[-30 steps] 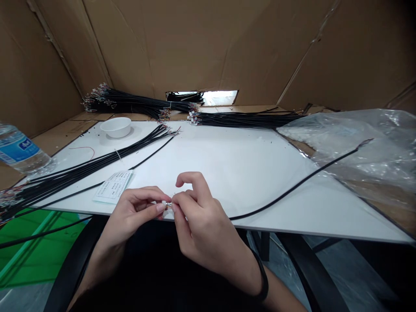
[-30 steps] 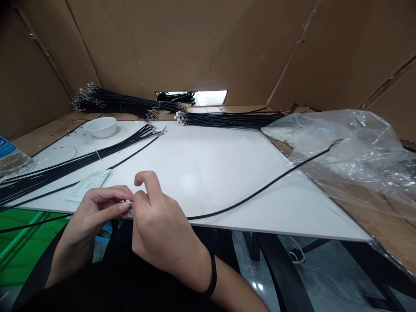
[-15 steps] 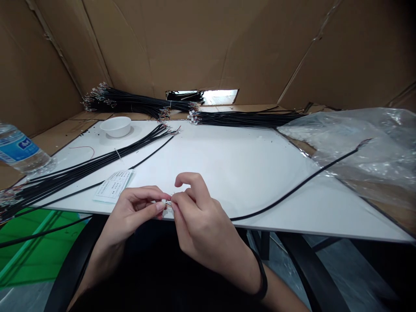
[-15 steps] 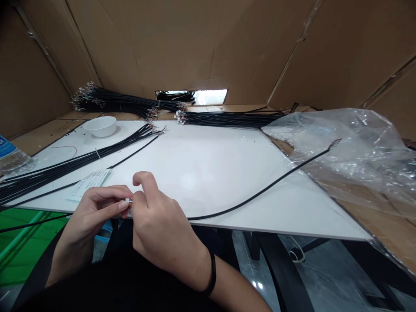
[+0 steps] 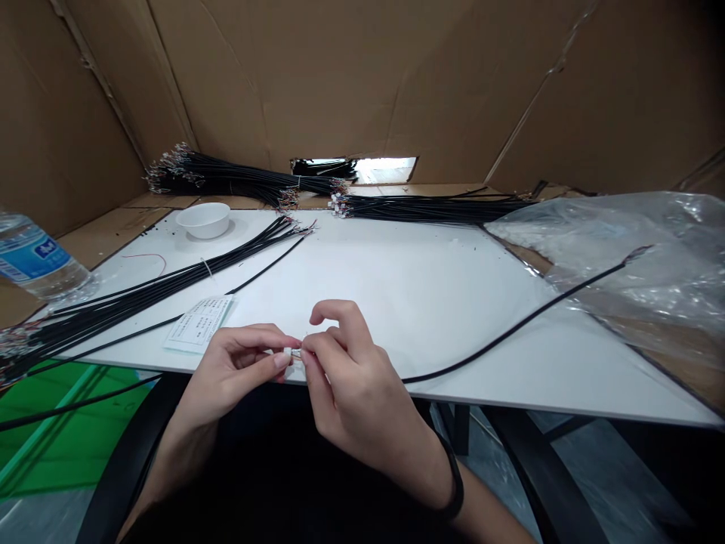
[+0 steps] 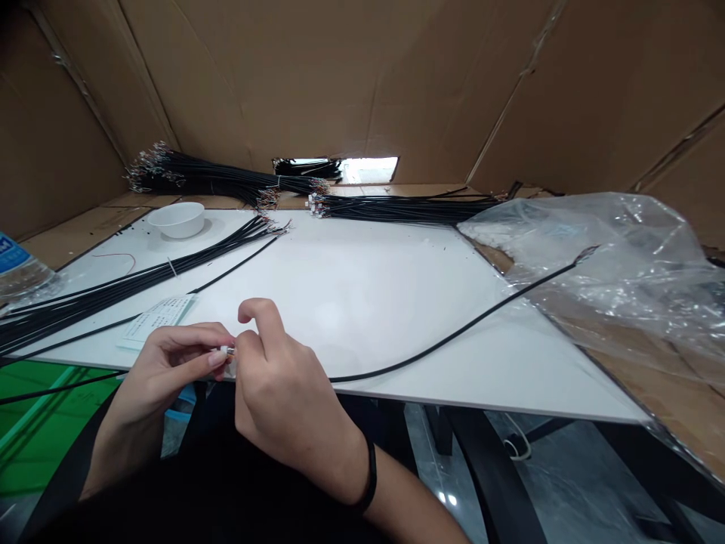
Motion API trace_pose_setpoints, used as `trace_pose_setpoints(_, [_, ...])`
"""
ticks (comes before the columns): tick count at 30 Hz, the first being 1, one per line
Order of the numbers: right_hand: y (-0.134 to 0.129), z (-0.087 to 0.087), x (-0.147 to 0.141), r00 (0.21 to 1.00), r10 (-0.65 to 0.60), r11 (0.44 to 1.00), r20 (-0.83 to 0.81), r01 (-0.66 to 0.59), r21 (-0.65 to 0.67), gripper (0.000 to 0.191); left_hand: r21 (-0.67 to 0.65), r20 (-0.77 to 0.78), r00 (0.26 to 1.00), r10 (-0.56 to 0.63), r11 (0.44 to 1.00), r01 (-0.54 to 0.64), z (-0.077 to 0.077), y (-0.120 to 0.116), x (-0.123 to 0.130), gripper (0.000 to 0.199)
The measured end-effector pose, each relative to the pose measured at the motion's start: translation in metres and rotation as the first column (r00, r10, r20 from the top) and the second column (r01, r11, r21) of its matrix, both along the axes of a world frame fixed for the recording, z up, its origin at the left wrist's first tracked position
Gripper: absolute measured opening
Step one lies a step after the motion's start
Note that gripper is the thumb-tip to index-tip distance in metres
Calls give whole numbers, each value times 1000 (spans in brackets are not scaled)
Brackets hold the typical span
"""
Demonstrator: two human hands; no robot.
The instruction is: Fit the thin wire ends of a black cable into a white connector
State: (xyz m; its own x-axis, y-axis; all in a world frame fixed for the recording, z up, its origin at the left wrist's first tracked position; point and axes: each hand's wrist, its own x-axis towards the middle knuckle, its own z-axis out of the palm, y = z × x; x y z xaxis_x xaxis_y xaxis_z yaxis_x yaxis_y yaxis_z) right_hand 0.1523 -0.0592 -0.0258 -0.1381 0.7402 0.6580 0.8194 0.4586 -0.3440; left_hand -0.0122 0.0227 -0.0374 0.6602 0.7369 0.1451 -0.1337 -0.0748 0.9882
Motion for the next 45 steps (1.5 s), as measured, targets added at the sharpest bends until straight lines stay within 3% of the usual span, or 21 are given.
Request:
trace_pose_setpoints(27, [-3, 0, 0, 1000, 16, 1000, 19, -16, -10, 17, -7, 1, 1000, 14, 1000, -14, 2, 0, 0, 10])
trace_pose_setpoints(45, [4, -7, -4, 997, -11, 999, 72, 7, 51, 20, -19, -25, 999, 43, 999, -44, 2, -1, -1, 8])
